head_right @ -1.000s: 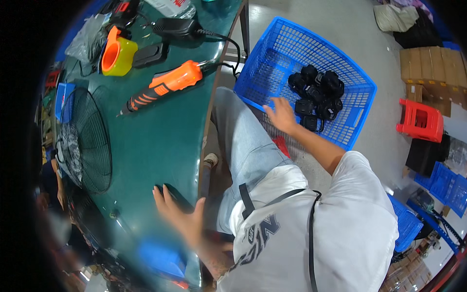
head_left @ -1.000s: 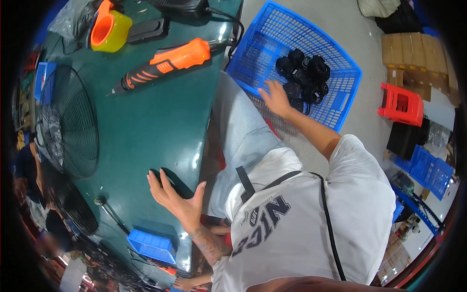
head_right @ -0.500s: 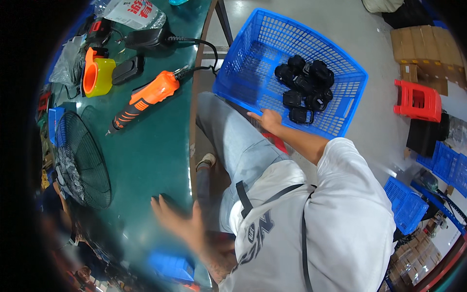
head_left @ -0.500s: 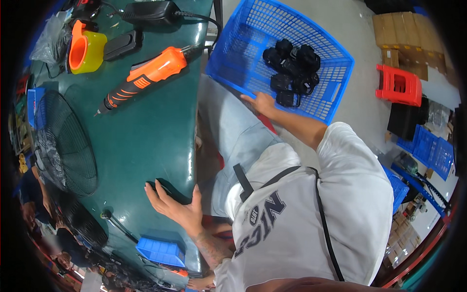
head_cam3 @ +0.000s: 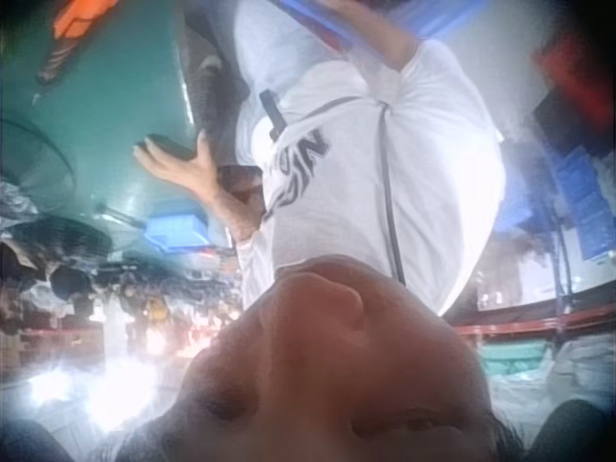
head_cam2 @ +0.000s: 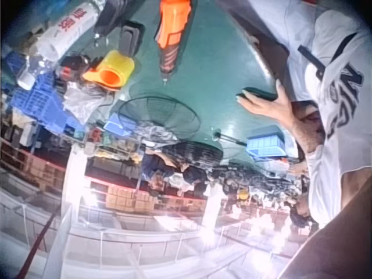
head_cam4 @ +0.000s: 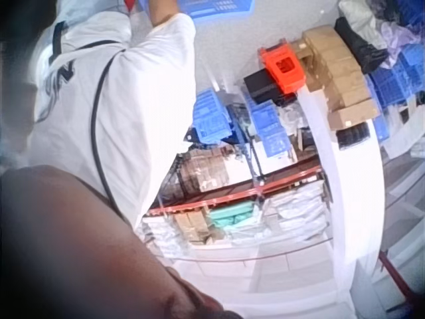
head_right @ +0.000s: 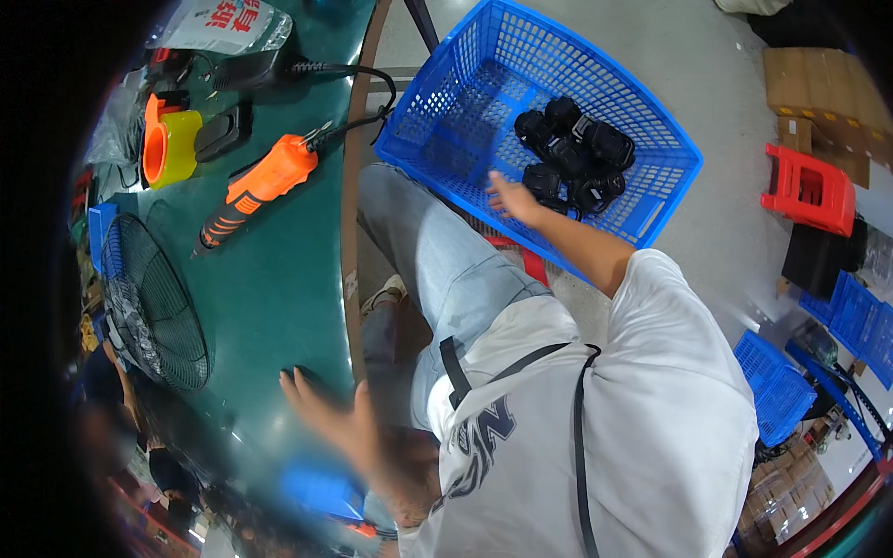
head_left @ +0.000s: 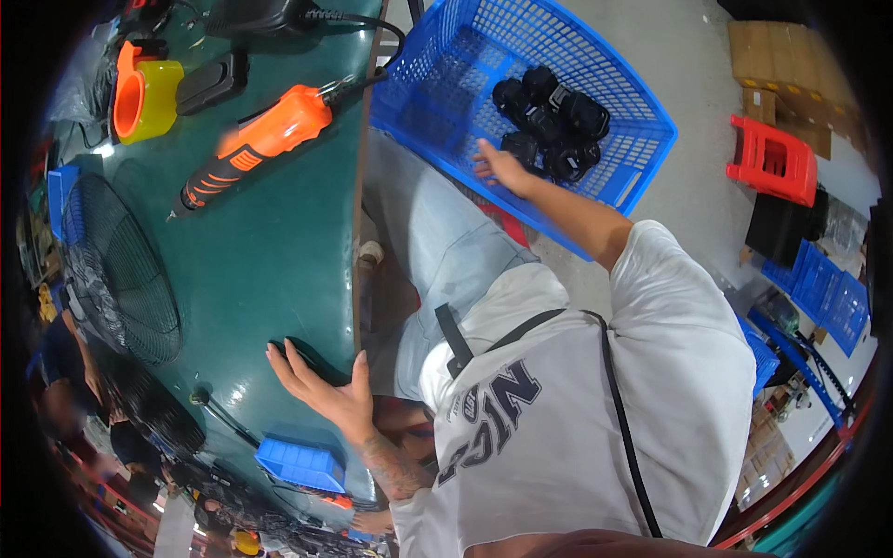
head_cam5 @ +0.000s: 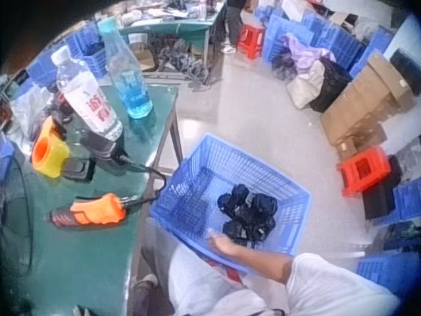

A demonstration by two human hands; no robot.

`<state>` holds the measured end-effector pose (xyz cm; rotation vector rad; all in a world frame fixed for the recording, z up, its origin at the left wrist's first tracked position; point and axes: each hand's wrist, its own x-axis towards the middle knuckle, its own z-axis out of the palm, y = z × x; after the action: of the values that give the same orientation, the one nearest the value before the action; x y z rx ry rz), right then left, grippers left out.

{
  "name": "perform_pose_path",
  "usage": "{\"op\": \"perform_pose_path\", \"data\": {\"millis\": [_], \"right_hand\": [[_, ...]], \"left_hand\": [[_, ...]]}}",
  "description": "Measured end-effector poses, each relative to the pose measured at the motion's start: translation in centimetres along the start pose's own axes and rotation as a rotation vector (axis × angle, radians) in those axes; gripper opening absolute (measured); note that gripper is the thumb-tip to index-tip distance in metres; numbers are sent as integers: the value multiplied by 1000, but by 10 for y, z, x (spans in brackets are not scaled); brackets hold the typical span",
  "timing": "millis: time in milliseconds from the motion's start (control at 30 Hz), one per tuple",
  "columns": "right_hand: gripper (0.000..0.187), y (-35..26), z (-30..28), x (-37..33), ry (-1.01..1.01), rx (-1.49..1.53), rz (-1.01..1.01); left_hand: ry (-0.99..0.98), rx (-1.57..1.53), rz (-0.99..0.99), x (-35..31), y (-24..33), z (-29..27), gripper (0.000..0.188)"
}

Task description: Assembling the motor and guard components of industrial fans at a workshop bench.

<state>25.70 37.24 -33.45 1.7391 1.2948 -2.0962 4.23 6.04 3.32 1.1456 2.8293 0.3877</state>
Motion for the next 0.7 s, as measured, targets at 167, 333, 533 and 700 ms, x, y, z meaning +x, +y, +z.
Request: {"op": "perform_pose_path", "data": {"millis": [167, 333, 533, 700], "right_hand": [[63, 134, -156, 58, 411, -549, 148], [60, 161, -203, 74, 595, -567, 220], [107, 94, -274, 121, 880, -396, 229], [80, 27, -235, 128, 80, -1512, 290]], "left_hand": [[-39, 37, 4, 7, 10, 16, 98], [39, 233, -92, 16, 39, 27, 98], [1, 153, -127, 26, 36, 22, 106], [-31, 246, -129, 25, 41, 6, 104]]}}
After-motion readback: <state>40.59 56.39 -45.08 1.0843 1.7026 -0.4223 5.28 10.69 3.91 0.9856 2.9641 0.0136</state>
